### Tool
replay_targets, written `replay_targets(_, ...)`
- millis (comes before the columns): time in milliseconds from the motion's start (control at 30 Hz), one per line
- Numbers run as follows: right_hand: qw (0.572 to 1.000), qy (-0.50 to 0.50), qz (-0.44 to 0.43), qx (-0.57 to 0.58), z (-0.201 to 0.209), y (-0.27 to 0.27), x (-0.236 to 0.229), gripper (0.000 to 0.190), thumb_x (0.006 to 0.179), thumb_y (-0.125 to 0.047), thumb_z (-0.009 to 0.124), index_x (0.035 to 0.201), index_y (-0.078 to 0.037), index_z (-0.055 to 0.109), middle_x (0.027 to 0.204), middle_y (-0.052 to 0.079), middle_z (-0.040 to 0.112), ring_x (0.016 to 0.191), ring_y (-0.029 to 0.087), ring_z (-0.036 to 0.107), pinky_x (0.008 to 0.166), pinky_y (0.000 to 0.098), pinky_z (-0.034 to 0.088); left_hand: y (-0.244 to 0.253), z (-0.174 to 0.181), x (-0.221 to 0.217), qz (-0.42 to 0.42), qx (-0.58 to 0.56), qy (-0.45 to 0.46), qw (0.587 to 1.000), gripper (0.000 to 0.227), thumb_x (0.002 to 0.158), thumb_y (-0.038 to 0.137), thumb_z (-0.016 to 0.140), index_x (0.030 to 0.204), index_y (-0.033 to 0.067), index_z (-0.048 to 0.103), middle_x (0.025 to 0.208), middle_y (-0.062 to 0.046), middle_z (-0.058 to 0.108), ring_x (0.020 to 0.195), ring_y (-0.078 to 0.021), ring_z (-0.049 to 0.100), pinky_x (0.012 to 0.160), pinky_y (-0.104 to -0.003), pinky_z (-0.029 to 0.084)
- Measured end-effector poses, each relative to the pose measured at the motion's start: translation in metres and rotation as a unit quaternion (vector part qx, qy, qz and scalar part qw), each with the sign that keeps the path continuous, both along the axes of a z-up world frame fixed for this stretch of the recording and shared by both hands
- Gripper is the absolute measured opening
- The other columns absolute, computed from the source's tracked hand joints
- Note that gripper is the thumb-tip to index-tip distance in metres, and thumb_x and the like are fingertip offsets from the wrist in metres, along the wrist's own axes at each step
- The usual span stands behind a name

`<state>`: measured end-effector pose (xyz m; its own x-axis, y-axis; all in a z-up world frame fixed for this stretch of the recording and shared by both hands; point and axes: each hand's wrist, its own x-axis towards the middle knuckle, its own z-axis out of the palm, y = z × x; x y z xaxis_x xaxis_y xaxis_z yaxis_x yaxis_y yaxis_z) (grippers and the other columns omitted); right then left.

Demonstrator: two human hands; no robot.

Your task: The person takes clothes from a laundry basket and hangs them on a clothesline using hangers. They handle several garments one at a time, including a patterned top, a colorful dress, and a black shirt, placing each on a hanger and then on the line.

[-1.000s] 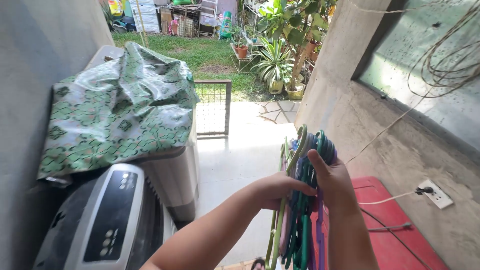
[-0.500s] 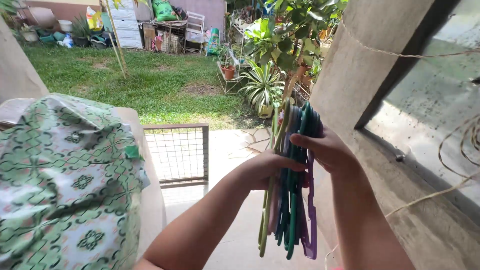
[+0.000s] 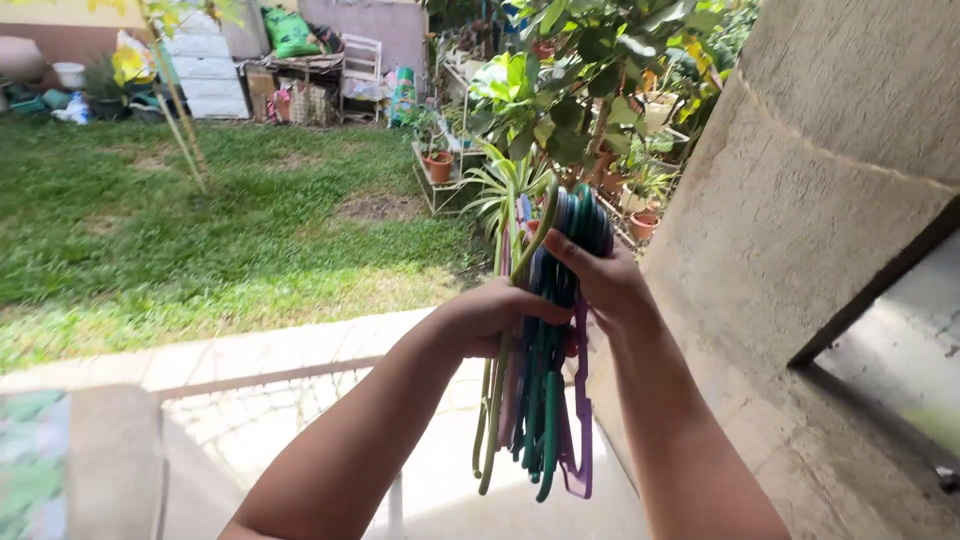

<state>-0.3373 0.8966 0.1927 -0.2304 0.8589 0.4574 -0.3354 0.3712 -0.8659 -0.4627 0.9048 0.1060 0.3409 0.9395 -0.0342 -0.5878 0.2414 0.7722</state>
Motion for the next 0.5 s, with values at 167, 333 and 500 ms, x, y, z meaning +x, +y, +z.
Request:
replay_targets(167, 0.998, -0.004, -0.062, 0.031, 0.027, 0.123, -0.023, 0.020, 0.077, -0.008, 0.091, 0.084, -0.004, 0.072, 0.070, 0.008, 0.067, 0.063, 0.015, 0.064, 0.055, 0.0276, 0.050, 0.120, 0.042, -0.021, -0.062, 0.008, -0.019, 0.998, 0.040, 0.070, -0.013, 0.083, 0.107, -0.0093, 0.070, 0.087, -0.030, 0.073, 0.076, -0.0495, 0.074, 0.065, -0.065, 0.060)
replay_targets(333, 0.987, -0.048, -0.142, 0.055, 0.047, 0.218, -0.025, 0.019, 0.080, -0.013, 0.093, 0.084, -0.010, 0.074, 0.073, 0.004, 0.069, 0.069, 0.008, 0.066, 0.064, 0.0255, 0.055, 0.208, 0.077, -0.025, -0.113, 0.024, -0.033, 0.993, 0.034, 0.068, -0.012, 0.084, 0.098, -0.0105, 0.068, 0.076, -0.027, 0.070, 0.069, -0.0480, 0.073, 0.063, -0.066, 0.060)
replay_targets(500, 0.982, -0.047, -0.174, 0.051, 0.049, 0.315, -0.043, 0.018, 0.081, -0.012, 0.091, 0.085, -0.008, 0.074, 0.074, 0.005, 0.070, 0.069, 0.010, 0.065, 0.069, 0.0291, 0.057, 0.306, 0.091, -0.046, -0.123, 0.014, -0.030, 0.992, 0.028, 0.067, -0.012, 0.086, 0.087, -0.0159, 0.067, 0.058, -0.027, 0.062, 0.057, -0.0458, 0.071, 0.060, -0.064, 0.060)
